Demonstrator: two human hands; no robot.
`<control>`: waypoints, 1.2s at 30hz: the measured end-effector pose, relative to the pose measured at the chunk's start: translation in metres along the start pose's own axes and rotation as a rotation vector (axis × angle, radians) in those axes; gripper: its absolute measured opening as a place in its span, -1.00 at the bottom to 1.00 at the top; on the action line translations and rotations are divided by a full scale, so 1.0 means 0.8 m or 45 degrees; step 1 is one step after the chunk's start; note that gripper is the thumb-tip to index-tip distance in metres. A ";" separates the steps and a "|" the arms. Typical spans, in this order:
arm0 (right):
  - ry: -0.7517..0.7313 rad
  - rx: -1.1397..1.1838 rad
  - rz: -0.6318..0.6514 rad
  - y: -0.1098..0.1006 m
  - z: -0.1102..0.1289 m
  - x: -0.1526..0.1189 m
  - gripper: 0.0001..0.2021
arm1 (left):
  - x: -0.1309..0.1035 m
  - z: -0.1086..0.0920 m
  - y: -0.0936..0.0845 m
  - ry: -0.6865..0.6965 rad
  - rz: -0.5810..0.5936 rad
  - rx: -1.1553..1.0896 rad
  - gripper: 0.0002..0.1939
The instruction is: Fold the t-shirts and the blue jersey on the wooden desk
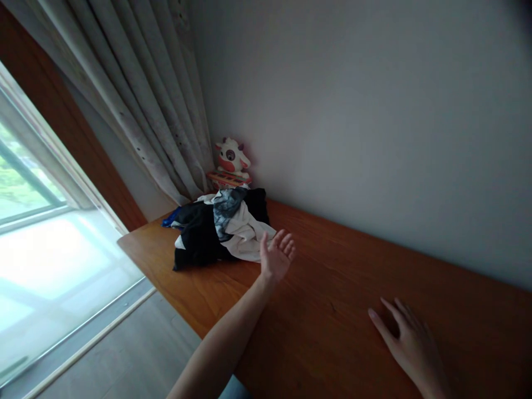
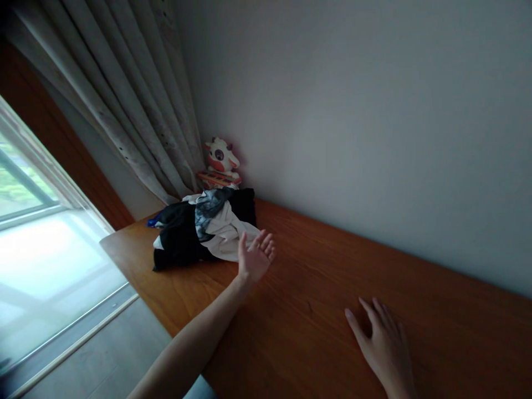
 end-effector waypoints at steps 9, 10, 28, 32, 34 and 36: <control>0.019 0.014 0.031 -0.002 0.000 0.002 -0.17 | 0.009 -0.123 -0.013 0.435 0.019 -0.331 -0.09; 0.016 0.017 0.019 -0.002 0.000 0.002 -0.17 | 0.012 -0.132 -0.020 0.498 -0.011 -0.234 -0.15; 0.201 0.465 -0.280 -0.061 0.032 0.001 0.14 | -0.072 0.087 0.036 -0.866 0.612 0.543 -0.59; -0.222 0.519 -0.151 -0.063 0.103 -0.011 0.03 | -0.189 0.152 0.015 -1.925 1.424 0.857 -0.74; -0.482 0.532 -0.146 -0.063 0.138 -0.022 -0.27 | -0.220 0.158 0.002 -2.235 1.674 0.920 -0.75; -0.642 0.549 -0.136 -0.059 0.159 -0.030 -0.57 | -0.223 0.158 0.011 -2.187 1.763 0.923 -0.64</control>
Point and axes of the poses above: each hand's wrist, its own x-axis towards the middle knuckle, its own y-axis out of the palm, z = x × y, the point moved 8 cm from there along x, towards the middle knuckle, and after that the axes turned 15 degrees about -x, right-handed, at the moved point
